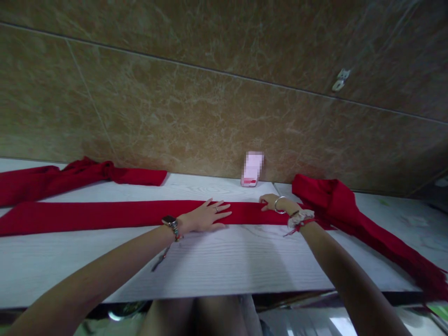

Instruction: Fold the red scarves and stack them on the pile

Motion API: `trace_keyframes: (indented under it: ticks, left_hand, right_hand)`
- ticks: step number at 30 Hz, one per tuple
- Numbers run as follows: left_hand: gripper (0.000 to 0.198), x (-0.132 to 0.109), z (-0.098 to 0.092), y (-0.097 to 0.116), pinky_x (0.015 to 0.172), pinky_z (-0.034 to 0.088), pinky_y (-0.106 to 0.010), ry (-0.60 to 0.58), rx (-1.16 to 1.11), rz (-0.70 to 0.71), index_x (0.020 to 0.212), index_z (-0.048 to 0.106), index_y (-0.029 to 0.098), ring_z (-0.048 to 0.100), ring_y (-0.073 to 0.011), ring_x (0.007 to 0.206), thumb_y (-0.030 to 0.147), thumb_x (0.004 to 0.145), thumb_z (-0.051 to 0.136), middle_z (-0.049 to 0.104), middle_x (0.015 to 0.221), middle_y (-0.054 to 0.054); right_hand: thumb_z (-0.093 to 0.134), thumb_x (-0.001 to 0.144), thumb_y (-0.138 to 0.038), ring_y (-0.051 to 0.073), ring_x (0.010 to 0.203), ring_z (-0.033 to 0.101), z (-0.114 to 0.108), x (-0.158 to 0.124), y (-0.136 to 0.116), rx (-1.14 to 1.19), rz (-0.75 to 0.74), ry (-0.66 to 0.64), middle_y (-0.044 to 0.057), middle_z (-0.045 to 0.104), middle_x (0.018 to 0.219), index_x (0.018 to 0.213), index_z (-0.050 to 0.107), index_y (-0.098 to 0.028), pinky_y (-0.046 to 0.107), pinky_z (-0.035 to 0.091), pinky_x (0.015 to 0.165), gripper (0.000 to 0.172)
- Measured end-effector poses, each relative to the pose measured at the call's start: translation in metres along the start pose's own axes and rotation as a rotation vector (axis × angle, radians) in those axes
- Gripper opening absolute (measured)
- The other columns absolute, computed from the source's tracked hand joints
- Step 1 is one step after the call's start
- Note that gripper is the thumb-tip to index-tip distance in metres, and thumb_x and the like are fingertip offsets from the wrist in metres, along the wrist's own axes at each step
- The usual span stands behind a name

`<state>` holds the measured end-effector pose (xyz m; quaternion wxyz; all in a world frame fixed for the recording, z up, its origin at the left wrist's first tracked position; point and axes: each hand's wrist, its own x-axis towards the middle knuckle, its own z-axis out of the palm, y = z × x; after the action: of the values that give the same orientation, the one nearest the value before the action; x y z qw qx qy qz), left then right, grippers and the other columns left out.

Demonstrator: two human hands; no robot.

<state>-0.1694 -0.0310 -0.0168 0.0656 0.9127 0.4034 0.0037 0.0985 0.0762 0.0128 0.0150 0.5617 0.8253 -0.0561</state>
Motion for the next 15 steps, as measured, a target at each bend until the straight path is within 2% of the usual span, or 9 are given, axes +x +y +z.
trace_keyframes:
  ticks: [2, 4, 7, 9, 12, 15]
  left_hand:
    - [0.051, -0.023, -0.001, -0.012, 0.106, 0.009, -0.047, -0.017, 0.010, -0.048, 0.138, 0.028, 0.029, 0.016, -0.0230, 0.134, 0.051, 0.092, 0.028, 0.025, 0.146, -0.005]
    - [0.048, -0.054, 0.000, -0.032, 0.105, 0.013, -0.046, -0.024, 0.007, -0.158, 0.139, 0.025, 0.031, 0.017, -0.0222, 0.134, 0.047, 0.093, 0.027, 0.022, 0.147, -0.004]
    - [0.046, -0.107, 0.002, -0.063, 0.105, 0.015, -0.046, -0.023, 0.008, -0.365, 0.140, 0.021, 0.031, 0.016, -0.0219, 0.134, 0.040, 0.095, 0.025, 0.020, 0.147, -0.004]
    - [0.047, -0.139, 0.003, -0.075, 0.104, 0.015, -0.048, -0.014, 0.034, -0.468, 0.140, 0.021, 0.029, 0.016, -0.0231, 0.134, 0.039, 0.095, 0.025, 0.021, 0.147, -0.006]
    - [0.047, -0.172, 0.003, -0.082, 0.104, 0.015, -0.049, -0.001, 0.077, -0.529, 0.140, 0.023, 0.028, 0.018, -0.0242, 0.134, 0.039, 0.094, 0.026, 0.023, 0.146, -0.007]
    - [0.047, -0.202, 0.002, -0.091, 0.105, 0.018, -0.046, 0.000, 0.116, -0.580, 0.139, 0.026, 0.027, 0.019, -0.0227, 0.134, 0.039, 0.094, 0.026, 0.024, 0.145, -0.007]
  right_hand:
    - [0.055, 0.084, -0.028, 0.016, 0.086, 0.058, -0.003, -0.001, 0.003, -0.015, -0.064, -0.089, 0.007, 0.061, 0.103, 0.095, 0.061, -0.021, 0.033, 0.050, 0.076, 0.015]
    - [0.065, 0.073, -0.016, 0.020, 0.085, 0.060, -0.005, -0.003, 0.006, -0.030, -0.132, -0.135, 0.009, 0.065, 0.094, 0.083, 0.065, -0.021, 0.033, 0.050, 0.077, 0.010]
    - [0.064, 0.064, -0.005, 0.027, 0.088, 0.062, -0.004, 0.000, -0.002, -0.028, -0.222, -0.127, 0.011, 0.067, 0.092, 0.078, 0.068, -0.021, 0.038, 0.049, 0.080, 0.021]
    - [0.061, 0.067, -0.008, 0.028, 0.100, 0.058, 0.001, 0.007, -0.023, -0.003, -0.299, -0.095, 0.012, 0.064, 0.104, 0.090, 0.067, -0.020, 0.040, 0.045, 0.089, 0.027]
    - [0.053, 0.077, -0.019, 0.025, 0.118, 0.047, 0.016, 0.020, -0.077, 0.078, -0.496, 0.024, 0.012, 0.054, 0.124, 0.114, 0.057, -0.018, 0.042, 0.035, 0.101, 0.037]
    - [0.050, 0.082, -0.030, 0.025, 0.122, 0.042, 0.040, 0.027, -0.128, 0.111, -0.657, 0.090, 0.014, 0.049, 0.130, 0.125, 0.048, -0.016, 0.044, 0.034, 0.101, 0.045]
